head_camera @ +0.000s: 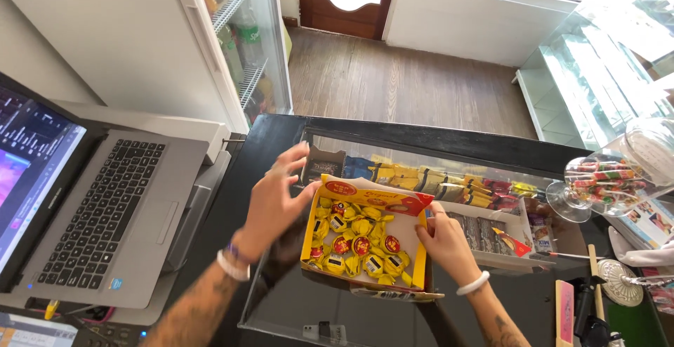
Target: Organizing various snack bars and candies into display boxes on a counter
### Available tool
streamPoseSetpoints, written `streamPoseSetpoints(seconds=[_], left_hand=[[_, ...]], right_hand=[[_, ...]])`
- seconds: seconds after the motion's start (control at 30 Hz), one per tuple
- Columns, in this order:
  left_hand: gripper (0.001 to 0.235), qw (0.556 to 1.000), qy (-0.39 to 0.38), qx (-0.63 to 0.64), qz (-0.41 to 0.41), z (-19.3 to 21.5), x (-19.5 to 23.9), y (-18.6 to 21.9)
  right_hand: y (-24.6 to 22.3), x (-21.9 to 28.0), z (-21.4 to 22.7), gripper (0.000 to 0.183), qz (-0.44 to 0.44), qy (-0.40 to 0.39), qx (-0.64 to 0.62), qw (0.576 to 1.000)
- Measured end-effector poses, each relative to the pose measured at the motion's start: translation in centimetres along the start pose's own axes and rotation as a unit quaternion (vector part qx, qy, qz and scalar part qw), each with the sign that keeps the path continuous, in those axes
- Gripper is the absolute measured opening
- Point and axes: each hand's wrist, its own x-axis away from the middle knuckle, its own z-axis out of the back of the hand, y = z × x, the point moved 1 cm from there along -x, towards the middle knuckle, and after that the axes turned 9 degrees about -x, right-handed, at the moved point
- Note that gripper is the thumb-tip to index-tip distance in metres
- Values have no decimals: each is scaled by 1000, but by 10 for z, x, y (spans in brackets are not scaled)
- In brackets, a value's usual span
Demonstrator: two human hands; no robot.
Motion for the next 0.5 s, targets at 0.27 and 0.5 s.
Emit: streamPoseSetpoints(seconds=[0.27,0.5], left_hand=[[19,882,-320,-262,-225,-87,57,4],[42,846,-389,-291,-219,-116,61,-11]], right_hand=[[-38,37,-11,22,124,93,255,955],[-24,29,-39,27,200,-73,345,914]])
